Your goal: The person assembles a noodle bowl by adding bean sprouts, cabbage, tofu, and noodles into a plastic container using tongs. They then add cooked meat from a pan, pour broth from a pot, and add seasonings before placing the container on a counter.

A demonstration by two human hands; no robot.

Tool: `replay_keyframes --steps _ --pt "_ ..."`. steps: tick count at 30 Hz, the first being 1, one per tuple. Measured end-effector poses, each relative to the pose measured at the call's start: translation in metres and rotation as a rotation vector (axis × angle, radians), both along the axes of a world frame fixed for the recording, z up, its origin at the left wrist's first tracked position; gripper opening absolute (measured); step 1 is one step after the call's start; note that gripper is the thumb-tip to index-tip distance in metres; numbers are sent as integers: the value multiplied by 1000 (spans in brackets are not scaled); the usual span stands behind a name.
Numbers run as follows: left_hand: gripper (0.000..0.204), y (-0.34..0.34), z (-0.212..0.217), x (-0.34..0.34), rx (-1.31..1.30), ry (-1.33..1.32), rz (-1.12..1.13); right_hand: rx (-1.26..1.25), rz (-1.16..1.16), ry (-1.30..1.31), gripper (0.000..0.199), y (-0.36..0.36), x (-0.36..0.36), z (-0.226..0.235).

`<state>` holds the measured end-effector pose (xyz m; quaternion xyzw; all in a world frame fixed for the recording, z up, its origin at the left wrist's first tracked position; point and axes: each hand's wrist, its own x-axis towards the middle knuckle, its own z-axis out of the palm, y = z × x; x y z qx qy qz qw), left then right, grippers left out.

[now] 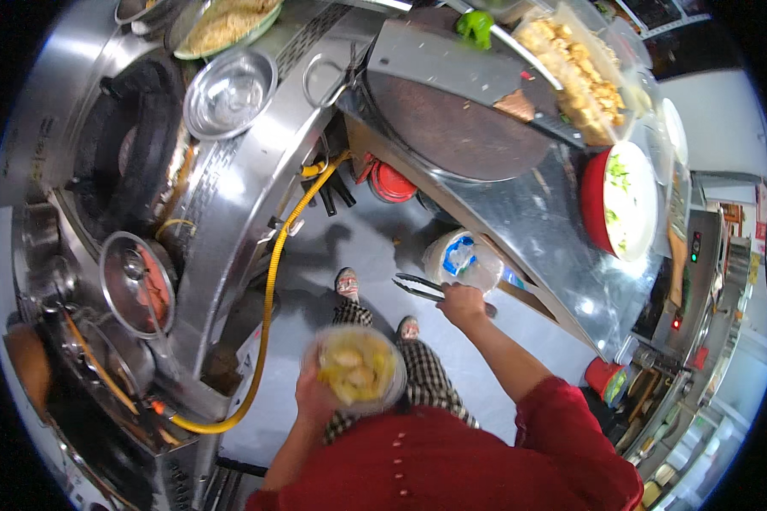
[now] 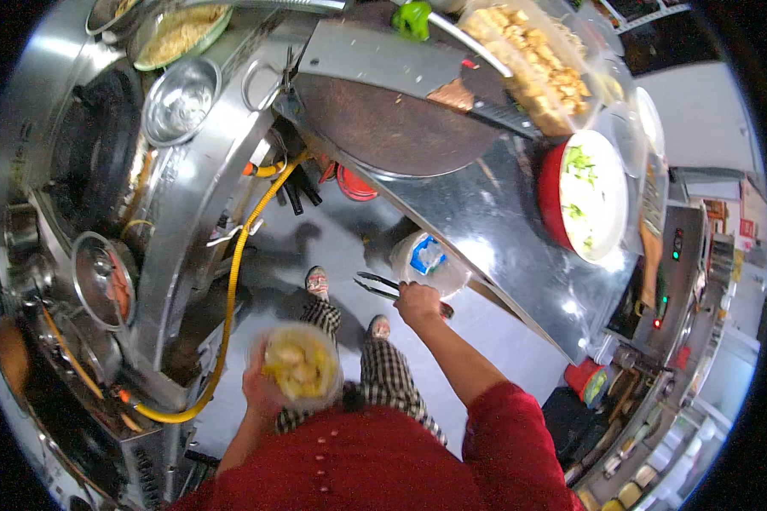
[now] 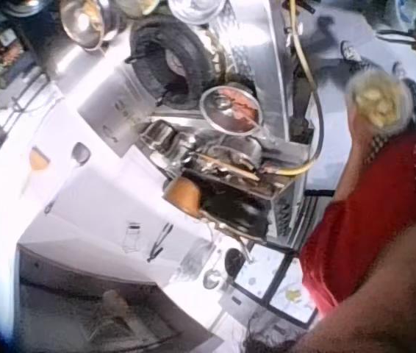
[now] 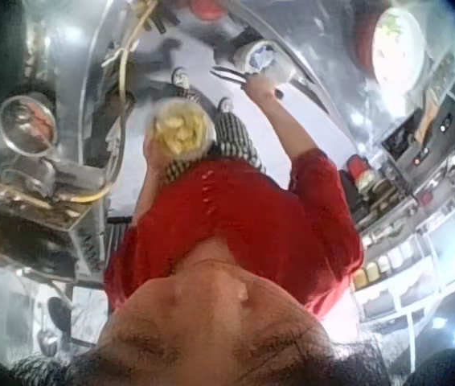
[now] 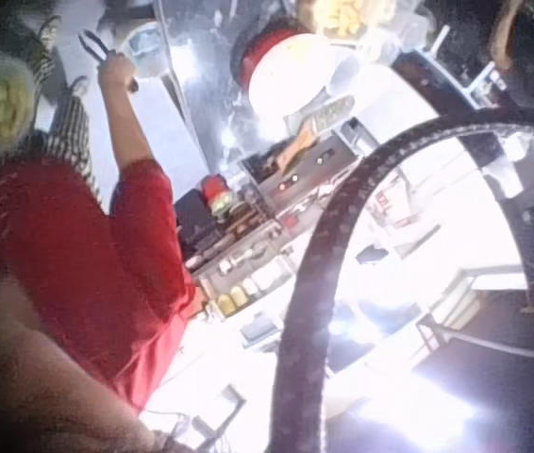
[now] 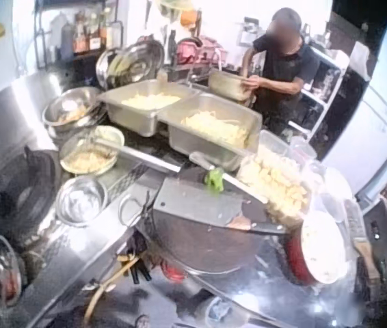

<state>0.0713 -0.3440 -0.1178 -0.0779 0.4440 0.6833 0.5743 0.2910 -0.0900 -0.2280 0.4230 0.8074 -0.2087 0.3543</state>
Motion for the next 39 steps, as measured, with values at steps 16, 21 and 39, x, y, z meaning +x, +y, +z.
replay_keyframes --steps 16,21,39 --pt "81 -163 -132 52 -302 91 170 142 56 -119 22 24 -35 -416" --pt "76 -136 -91 56 -88 139 178 158 -21 74 43 -13 -4 -276" --pt "63 123 174 -24 376 287 277 768 -172 597 44 21 153 368"
